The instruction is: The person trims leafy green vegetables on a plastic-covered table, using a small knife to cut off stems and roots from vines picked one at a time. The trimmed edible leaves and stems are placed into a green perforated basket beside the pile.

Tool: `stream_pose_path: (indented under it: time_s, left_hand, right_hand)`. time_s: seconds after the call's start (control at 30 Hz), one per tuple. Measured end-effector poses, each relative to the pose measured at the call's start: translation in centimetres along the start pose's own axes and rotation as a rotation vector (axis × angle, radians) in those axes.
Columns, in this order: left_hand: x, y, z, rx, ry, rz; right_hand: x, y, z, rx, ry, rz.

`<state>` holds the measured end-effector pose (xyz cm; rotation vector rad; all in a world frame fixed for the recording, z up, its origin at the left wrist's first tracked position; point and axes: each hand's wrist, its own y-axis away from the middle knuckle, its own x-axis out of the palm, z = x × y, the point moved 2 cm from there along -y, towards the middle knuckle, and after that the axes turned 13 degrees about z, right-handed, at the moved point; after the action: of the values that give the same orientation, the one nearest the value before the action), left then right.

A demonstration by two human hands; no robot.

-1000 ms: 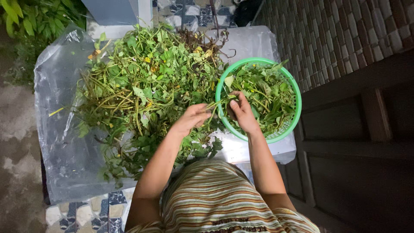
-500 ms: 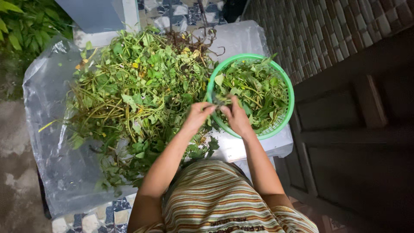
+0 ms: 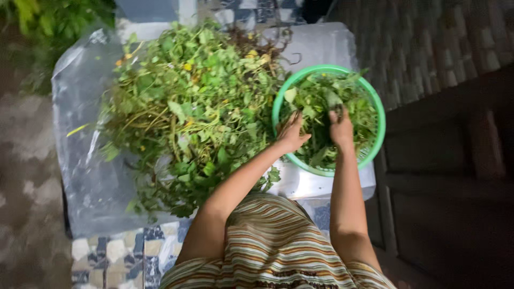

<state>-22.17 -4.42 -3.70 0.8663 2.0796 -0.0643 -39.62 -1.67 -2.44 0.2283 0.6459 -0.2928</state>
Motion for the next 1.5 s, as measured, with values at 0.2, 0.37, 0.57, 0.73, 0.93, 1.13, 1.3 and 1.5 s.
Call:
stream_pose_path:
  time_s: [0.2,0.37,0.57,0.73,0.93,1.13,1.3,1.5]
  left_hand:
    - [-6.6,6.2,10.7,-0.044,0.466,-0.16]
    - [-16.2,15.4,24.1,-0.098,0.368,-0.603]
    - [-16.4,22.6,31.5,-0.662,0.01,-0.278]
    - [-14.0,22.0,30.8,-0.852,0.133,-0.209]
    - [-16.2,23.2,25.5,-0.478,0.209,-0.404]
    - [-22.2,22.3,16.5,-0.097,0.137,-0.618]
    - [-26.6,20.6,10.0,0.154,0.133,-0.616]
    - [-24.4,16.0,10.3,0.367,0.491,-0.164]
  right_hand:
    - [-0.7,-1.8,-0.9,0.004,-0.158,0.153]
    - [-0.3,0.5,1.4,0.208,0.059,0.207]
    - [7.3,1.8,4.8,-0.209,-0.186,0.375]
    - [15.1,3.8,7.3,-0.205,-0.231,0.677]
    - [16.4,6.6,12.2,-0.262,-0.309,0.723]
    - [12.1,9.6,20.1,-0.477,-0.26,0.614]
    - [7.5,11.2,26.2,-0.894,-0.13,0.428]
    - [6.3,8.3,27.5,-0.633,0.258,0.526]
